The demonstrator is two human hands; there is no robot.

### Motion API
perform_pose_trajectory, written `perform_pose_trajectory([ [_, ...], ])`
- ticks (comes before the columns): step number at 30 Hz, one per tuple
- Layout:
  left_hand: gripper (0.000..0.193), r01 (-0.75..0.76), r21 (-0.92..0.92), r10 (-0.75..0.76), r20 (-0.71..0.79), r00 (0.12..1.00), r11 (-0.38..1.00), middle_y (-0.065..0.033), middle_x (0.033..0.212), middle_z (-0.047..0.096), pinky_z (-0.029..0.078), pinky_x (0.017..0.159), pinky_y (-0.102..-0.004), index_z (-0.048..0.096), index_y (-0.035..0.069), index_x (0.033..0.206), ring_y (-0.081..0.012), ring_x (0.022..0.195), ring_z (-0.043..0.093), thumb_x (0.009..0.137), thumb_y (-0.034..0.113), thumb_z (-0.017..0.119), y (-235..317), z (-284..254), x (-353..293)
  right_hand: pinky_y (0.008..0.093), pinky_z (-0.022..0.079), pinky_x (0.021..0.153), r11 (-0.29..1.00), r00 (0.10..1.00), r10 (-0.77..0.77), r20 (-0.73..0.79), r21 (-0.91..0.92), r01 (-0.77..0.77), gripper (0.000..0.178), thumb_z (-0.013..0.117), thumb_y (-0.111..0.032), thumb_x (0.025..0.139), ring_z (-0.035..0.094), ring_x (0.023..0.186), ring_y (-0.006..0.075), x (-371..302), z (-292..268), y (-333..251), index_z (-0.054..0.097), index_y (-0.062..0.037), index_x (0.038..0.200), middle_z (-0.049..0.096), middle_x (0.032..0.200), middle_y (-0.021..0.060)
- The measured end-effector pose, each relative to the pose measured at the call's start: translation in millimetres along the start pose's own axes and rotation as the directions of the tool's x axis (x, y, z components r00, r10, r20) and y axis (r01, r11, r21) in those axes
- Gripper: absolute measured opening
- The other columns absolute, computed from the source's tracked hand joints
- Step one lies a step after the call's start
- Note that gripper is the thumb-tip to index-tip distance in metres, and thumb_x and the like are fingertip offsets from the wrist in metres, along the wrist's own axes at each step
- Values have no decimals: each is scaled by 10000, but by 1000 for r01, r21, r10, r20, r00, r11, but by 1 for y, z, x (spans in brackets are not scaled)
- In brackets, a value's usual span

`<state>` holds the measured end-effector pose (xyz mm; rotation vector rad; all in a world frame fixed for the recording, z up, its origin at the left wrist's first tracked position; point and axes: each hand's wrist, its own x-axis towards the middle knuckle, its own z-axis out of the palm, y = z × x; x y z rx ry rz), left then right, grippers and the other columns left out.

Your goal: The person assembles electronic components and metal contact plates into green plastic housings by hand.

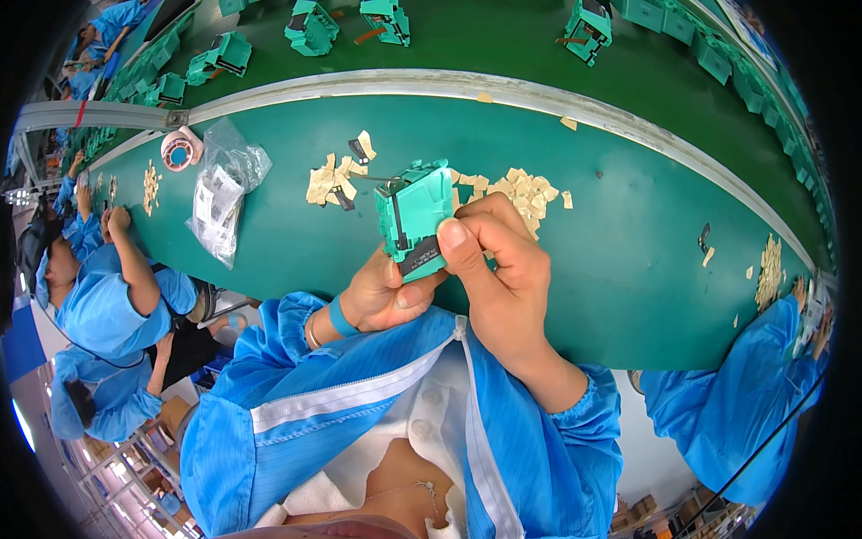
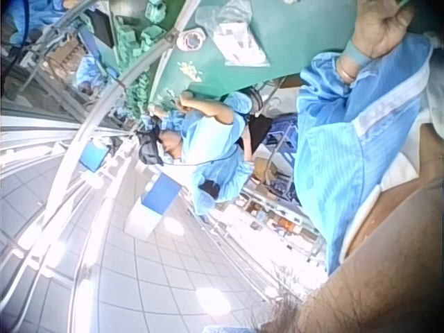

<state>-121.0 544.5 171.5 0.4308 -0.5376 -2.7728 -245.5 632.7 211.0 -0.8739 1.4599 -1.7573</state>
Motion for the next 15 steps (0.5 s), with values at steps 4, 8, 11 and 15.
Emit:
perform_pose_trajectory([
  [4, 612, 142, -170, -117, 147, 982, 975, -77, 1019, 558, 475, 547, -182, 443, 35, 1228, -98, 697, 539, 739, 194, 774, 2, -3, 2, 234, 378, 631, 998, 998, 58, 8, 18, -58, 209, 579, -138, 906, 455, 684, 96, 3, -3, 2, 591, 11, 760, 496, 766, 40],
  [8, 576, 118, -283, -90, 109, 990, 952, -91, 1016, 571, 495, 594, -182, 437, 30, 1239, -98, 758, 545, 776, 189, 739, -2, -5, 4, 237, 371, 626, 999, 998, -44, 41, -6, 44, 239, 551, -148, 921, 450, 679, 95, 7, -1, 7, 590, 18, 753, 491, 754, 37],
  [11, 574, 128, -360, -54, 210, 976, 924, -84, 1035, 570, 497, 612, -183, 429, 40, 1252, -106, 810, 550, 782, 164, 734, -4, -11, 6, 236, 375, 640, 998, 998, 7, 62, -60, -3, 214, 564, -151, 910, 456, 698, 96, 10, -1, 6, 592, 15, 779, 496, 761, 35],
  [15, 551, 29, -180, -26, 17, 1000, 983, -69, 1060, 555, 504, 627, -207, 418, 50, 1264, -123, 817, 569, 798, 90, 709, 11, 2, 9, 229, 391, 677, 997, 997, 75, 2, -2, -75, 221, 628, -160, 865, 478, 739, 100, 16, -5, 13, 605, 10, 1003, 544, 833, 38],
])
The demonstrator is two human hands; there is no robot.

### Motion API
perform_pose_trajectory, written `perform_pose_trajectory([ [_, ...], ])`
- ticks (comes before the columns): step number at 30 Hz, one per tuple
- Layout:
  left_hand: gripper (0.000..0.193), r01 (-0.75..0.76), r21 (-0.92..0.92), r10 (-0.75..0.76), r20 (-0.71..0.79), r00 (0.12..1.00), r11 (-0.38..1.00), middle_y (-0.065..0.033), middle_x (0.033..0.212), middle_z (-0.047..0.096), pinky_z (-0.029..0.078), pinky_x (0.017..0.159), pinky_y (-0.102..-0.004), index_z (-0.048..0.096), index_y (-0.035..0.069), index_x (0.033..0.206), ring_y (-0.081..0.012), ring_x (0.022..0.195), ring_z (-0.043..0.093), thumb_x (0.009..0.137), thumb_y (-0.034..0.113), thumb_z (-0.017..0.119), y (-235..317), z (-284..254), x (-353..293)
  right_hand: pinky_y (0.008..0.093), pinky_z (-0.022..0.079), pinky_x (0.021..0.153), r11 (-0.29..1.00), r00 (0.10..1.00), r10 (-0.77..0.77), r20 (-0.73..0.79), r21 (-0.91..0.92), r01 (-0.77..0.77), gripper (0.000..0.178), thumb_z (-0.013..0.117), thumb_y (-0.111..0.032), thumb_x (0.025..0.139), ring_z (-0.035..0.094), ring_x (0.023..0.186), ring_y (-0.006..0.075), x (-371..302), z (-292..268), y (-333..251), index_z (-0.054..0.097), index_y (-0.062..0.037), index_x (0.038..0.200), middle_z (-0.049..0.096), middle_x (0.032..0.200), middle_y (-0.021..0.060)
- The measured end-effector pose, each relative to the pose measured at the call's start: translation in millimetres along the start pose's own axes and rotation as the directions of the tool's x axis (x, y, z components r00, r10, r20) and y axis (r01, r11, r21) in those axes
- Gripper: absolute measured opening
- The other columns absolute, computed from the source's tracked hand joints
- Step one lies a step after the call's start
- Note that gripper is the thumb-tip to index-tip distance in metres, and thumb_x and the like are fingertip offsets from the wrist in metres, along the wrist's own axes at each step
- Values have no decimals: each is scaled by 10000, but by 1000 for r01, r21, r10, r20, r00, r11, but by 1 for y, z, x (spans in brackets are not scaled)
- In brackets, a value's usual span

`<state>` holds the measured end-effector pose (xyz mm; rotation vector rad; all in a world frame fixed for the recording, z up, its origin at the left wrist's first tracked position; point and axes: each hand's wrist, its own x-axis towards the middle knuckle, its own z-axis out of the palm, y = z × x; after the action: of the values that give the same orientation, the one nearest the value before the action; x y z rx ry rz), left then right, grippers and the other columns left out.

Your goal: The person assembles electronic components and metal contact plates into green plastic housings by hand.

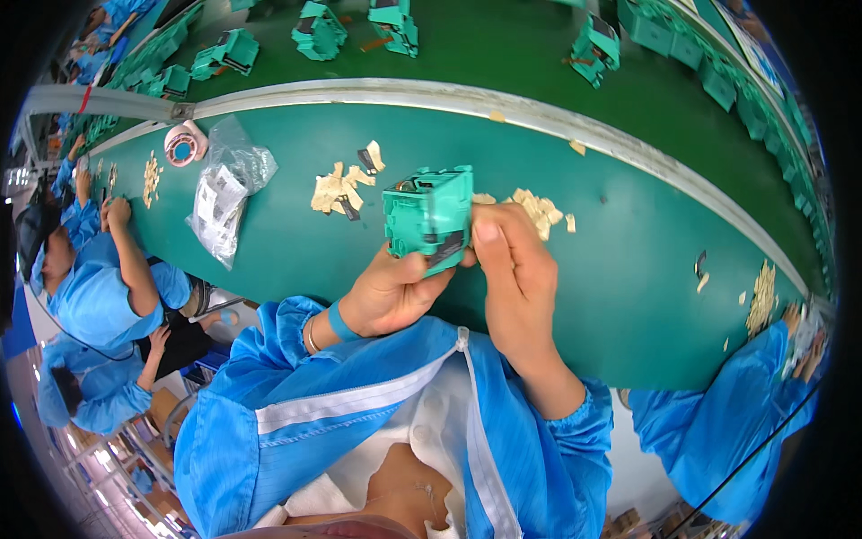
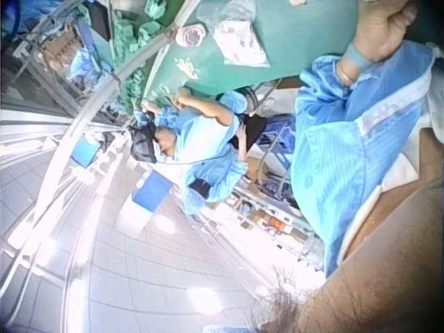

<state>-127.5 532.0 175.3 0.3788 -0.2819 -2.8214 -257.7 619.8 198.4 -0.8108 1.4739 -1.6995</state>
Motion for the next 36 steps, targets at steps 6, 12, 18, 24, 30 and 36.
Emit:
perform_pose_trajectory([
  [6, 643, -75, 714, 152, -44, 987, 696, -77, 1093, 527, 493, 660, -260, 362, 12, 1317, -136, 787, 580, 777, 73, 706, 17, 12, 0, 227, 421, 718, 993, 992, 114, -49, 23, -113, 479, 584, -222, 903, 524, 790, 95, 31, 1, 14, 449, 0, 1307, 606, 979, 65],
  [12, 266, 136, 685, 562, 449, 694, -715, -104, 956, 588, 444, 733, -337, 646, 68, 986, -272, 845, 516, 746, 155, 718, 75, -20, -17, 250, 470, 693, 957, 986, 147, -84, 262, -121, 375, 588, -256, 907, 553, 738, 121, 158, -42, 46, 532, 60, 1101, 597, 929, 83],
  [18, 208, 195, 647, 574, 446, 687, -737, -89, 907, 546, 429, 742, -353, 635, 61, 932, -279, 875, 473, 748, 136, 698, 106, -22, 15, 284, 517, 729, 1000, 972, 4, -237, -8, -6, 601, 628, -318, 870, 608, 783, 167, 245, -30, 52, 440, 112, 1246, 590, 999, 159],
  [24, 210, 156, 701, 477, 289, 830, -696, -81, 941, 514, 427, 770, -363, 627, 57, 913, -268, 893, 467, 723, 95, 708, 127, -36, 29, 286, 501, 697, 807, 943, -254, -214, -585, 85, 572, 640, -357, 840, 616, 833, 169, 168, -35, 36, 502, 5, 1260, 567, 1107, 167],
  [30, 174, 141, 708, 519, 353, 779, -693, -71, 869, 512, 416, 758, -348, 626, 46, 872, -257, 883, 475, 718, 70, 703, 122, -30, 28, 255, 468, 762, 923, 993, -47, -109, -384, 1, 429, 631, -260, 866, 582, 875, 132, 74, -32, 28, 546, -9, 1204, 574, 1148, 90],
  [36, 161, 100, 717, 452, 318, 833, -689, -78, 844, 538, 412, 746, -355, 617, 42, 881, -263, 847, 482, 735, 56, 685, 124, -30, 30, 223, 462, 767, 985, 997, 24, -67, -167, -35, 278, 605, -104, 884, 568, 867, 83, 30, -17, 32, 572, -21, 1148, 598, 976, 33],
])
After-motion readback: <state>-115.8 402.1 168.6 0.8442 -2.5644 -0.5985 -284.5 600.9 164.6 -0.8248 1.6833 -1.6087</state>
